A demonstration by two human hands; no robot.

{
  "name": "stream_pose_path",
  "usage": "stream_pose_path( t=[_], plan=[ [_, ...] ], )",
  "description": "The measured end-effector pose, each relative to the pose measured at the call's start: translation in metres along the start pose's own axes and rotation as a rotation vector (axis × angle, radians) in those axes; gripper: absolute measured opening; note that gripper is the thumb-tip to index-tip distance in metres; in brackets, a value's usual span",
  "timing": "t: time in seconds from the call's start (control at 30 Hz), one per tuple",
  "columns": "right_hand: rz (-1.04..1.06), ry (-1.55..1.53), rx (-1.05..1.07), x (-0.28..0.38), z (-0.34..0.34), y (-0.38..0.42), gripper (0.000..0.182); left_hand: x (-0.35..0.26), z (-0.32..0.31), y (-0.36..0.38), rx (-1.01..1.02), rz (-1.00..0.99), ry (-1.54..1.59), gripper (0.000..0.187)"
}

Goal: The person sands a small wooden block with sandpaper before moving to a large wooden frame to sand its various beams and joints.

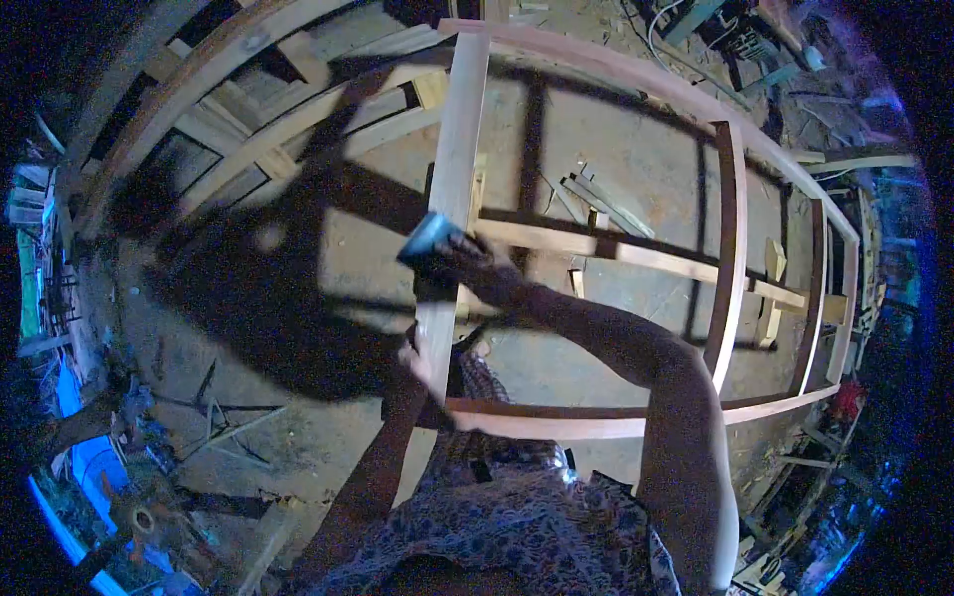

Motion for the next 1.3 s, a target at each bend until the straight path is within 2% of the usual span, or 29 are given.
stream_pose_path(
  t=[0.07,0.1,0.17,0.2,0.27,0.33,0.37,0.4,0.43,0.47,0.5,0.53,0.6,0.63,0.67,0.7,0.73,0.87,0.93,1.0,1.07,1.13,1.17,1.2,1.27,1.3],
  plan=[
    [0.026,-0.766,0.218,-0.021,0.009,-0.004,0.041,-0.001,-0.002,-0.010,-0.004,0.007,-0.002,0.035],
    [0.026,-0.761,0.221,-0.016,-0.013,0.015,0.041,-0.002,-0.004,-0.017,-0.015,0.013,-0.010,0.035],
    [-0.077,-0.538,0.463,-0.076,-0.188,-0.017,0.042,-0.003,-0.007,-0.026,-0.034,0.028,-0.033,0.036],
    [-0.131,-0.417,0.578,-0.077,-0.215,0.002,0.043,-0.006,-0.009,-0.031,-0.044,0.028,-0.044,0.036],
    [-0.521,-0.543,0.465,-0.158,-0.144,-0.088,0.044,-0.014,-0.013,-0.044,-0.059,0.014,-0.066,0.036],
    [-0.554,-0.463,0.597,-0.165,-0.153,-0.107,0.047,-0.021,-0.016,-0.054,-0.068,0.001,-0.083,0.037],
    [-0.504,-0.372,0.547,-0.150,-0.177,-0.088,0.050,-0.024,-0.019,-0.060,-0.071,-0.001,-0.090,0.037],
    [-0.437,-0.387,0.359,-0.138,-0.152,-0.082,0.050,-0.029,-0.020,-0.065,-0.080,-0.001,-0.093,0.037],
    [-0.285,-0.308,0.496,-0.126,-0.131,-0.080,0.049,-0.030,-0.021,-0.071,-0.092,0.002,-0.096,0.037],
    [-0.388,-0.617,0.343,-0.115,-0.102,-0.072,0.049,-0.031,-0.022,-0.077,-0.107,0.009,-0.099,0.037],
    [-0.374,-0.694,0.458,-0.108,-0.082,-0.070,0.052,-0.030,-0.022,-0.082,-0.123,0.020,-0.104,0.038],
    [-0.371,-0.697,0.463,-0.114,-0.085,-0.073,0.052,-0.028,-0.024,-0.084,-0.135,0.034,-0.115,0.038],
    [-0.233,-0.588,0.425,-0.126,-0.102,-0.076,0.054,-0.020,-0.027,-0.086,-0.151,0.061,-0.153,0.038],
    [-0.217,-0.397,0.338,-0.131,-0.131,-0.078,0.053,-0.014,-0.029,-0.084,-0.154,0.076,-0.176,0.038],
    [-0.293,-0.313,0.334,-0.150,-0.150,-0.087,0.052,-0.009,-0.031,-0.081,-0.159,0.088,-0.198,0.039],
    [-0.352,-0.260,0.471,-0.171,-0.168,-0.104,0.048,-0.006,-0.034,-0.081,-0.165,0.095,-0.216,0.039],
    [-0.466,-0.350,0.477,-0.193,-0.181,-0.118,0.051,-0.004,-0.039,-0.081,-0.170,0.098,-0.230,0.039],
    [-0.744,-0.290,0.595,-0.212,-0.239,-0.144,0.045,0.001,-0.059,-0.075,-0.166,0.091,-0.292,0.040],
    [-0.823,-0.314,0.591,-0.200,-0.218,-0.149,0.043,0.003,-0.062,-0.068,-0.164,0.079,-0.333,0.040],
    [-0.762,-0.343,0.608,-0.180,-0.180,-0.140,0.042,0.002,-0.059,-0.068,-0.175,0.045,-0.376,0.040],
    [-0.711,-0.309,0.466,-0.142,-0.163,-0.115,0.041,0.001,-0.053,-0.062,-0.175,-0.002,-0.424,0.041],
    [-0.635,-0.380,0.491,-0.108,-0.110,-0.095,0.040,-0.001,-0.049,-0.053,-0.164,-0.064,-0.472,0.041],
    [-0.663,-0.408,0.447,-0.080,-0.096,-0.083,0.041,0.000,-0.046,-0.050,-0.160,-0.096,-0.494,0.041],
    [-0.677,-0.499,0.529,-0.068,-0.053,-0.083,0.042,0.000,-0.043,-0.048,-0.159,-0.128,-0.516,0.042],
    [-0.576,-0.480,0.598,-0.029,0.012,-0.067,0.045,0.002,-0.038,-0.044,-0.163,-0.189,-0.554,0.042],
    [-0.577,-0.460,0.531,0.002,0.032,-0.052,0.044,0.004,-0.034,-0.042,-0.163,-0.222,-0.573,0.042]
  ],
)
Point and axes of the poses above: each hand's wrist, its own y-axis away from the middle knuckle, its own z-axis out of the back of the hand, x = y × z, the point moved 1 cm from there along -y, towards the middle knuckle, and after that the axes turned 6 degrees about -x, right-handed, at the moved point
